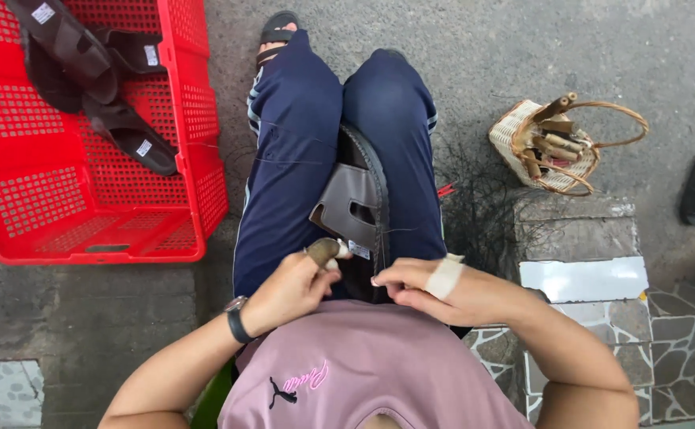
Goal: Hand-stitching the components of a leather sandal using a needle and thread while sitting on the ground.
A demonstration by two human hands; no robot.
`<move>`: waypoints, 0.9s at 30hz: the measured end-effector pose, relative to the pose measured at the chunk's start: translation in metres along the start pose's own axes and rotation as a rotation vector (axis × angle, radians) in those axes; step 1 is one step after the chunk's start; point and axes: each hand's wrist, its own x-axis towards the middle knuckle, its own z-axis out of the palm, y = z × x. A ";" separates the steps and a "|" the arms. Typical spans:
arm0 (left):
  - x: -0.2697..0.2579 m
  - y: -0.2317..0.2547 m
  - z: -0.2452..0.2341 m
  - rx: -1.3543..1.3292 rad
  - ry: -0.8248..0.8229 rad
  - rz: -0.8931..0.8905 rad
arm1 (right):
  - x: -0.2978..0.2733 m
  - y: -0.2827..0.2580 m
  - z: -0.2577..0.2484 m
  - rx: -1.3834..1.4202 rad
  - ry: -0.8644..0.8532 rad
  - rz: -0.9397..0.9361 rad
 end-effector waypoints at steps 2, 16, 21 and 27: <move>-0.006 0.014 -0.014 0.229 0.083 0.026 | 0.006 0.029 0.023 0.064 0.310 -0.012; -0.035 -0.015 -0.064 0.696 0.315 0.027 | -0.096 0.112 -0.050 -0.043 0.814 0.268; -0.063 -0.043 -0.126 1.367 0.646 -0.240 | -0.131 0.159 -0.089 -0.888 0.979 0.534; -0.004 -0.001 -0.033 1.219 0.562 0.418 | -0.009 0.038 -0.020 -0.132 0.880 0.101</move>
